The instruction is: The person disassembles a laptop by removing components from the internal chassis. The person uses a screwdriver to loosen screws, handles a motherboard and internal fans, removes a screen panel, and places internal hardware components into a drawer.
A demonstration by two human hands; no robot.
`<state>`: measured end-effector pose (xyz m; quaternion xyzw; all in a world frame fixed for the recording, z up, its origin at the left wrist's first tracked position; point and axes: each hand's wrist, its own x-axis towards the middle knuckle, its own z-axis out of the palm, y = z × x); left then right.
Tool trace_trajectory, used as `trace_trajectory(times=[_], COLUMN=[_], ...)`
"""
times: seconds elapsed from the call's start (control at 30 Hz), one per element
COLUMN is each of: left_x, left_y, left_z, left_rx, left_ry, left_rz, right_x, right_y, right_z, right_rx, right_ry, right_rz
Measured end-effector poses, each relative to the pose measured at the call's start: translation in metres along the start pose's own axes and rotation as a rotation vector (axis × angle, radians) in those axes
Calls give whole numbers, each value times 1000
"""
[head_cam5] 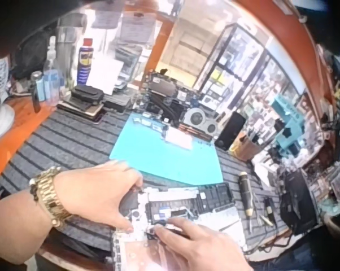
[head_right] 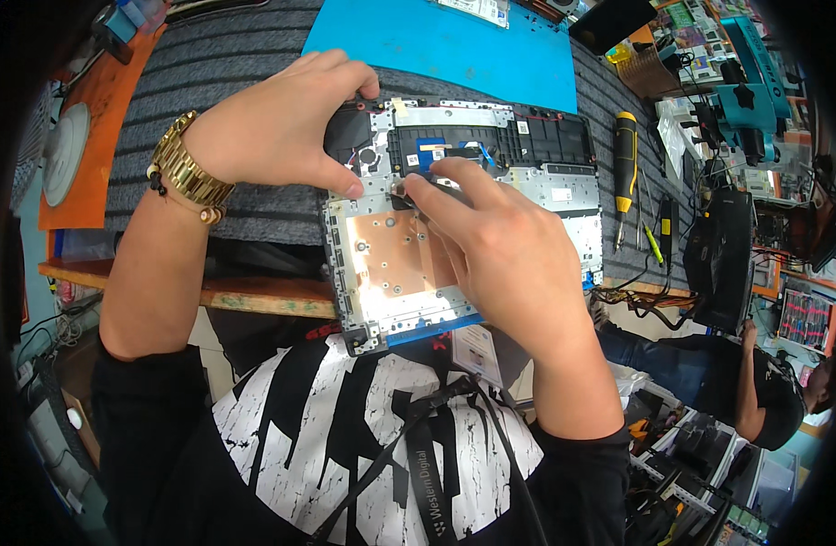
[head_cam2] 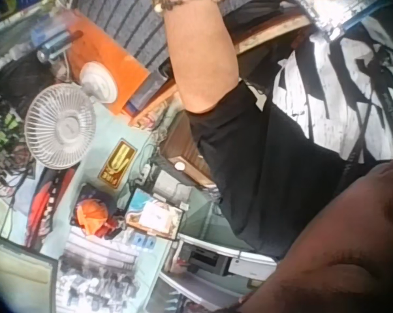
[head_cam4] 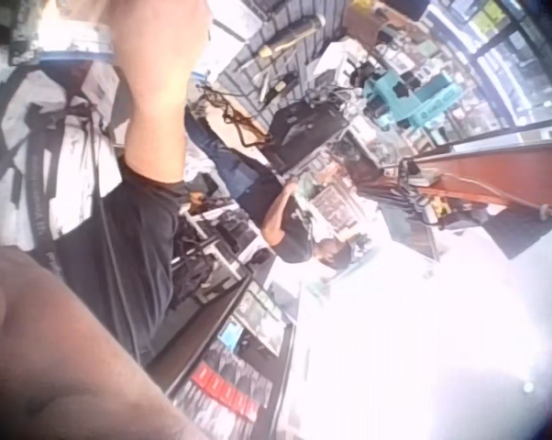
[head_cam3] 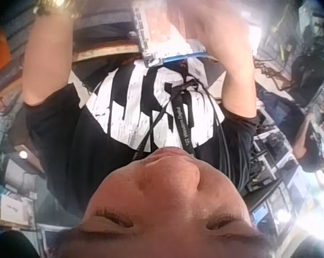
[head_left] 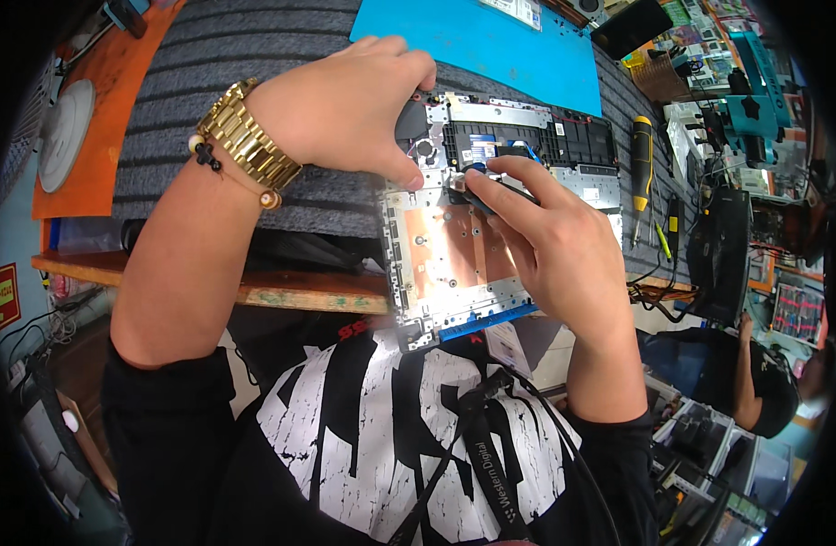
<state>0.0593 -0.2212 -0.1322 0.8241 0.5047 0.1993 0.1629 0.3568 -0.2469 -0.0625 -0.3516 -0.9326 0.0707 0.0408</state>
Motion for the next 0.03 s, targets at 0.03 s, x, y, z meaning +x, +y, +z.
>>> trace_trajectory(times=[0.03], left_x=[-1], left_y=[0], left_z=[0], left_rx=[-1], left_ry=[1], left_rz=[-1], right_x=[-1], right_y=[2], right_z=[1], right_rx=[-6], right_ry=[-5], right_rz=[-1])
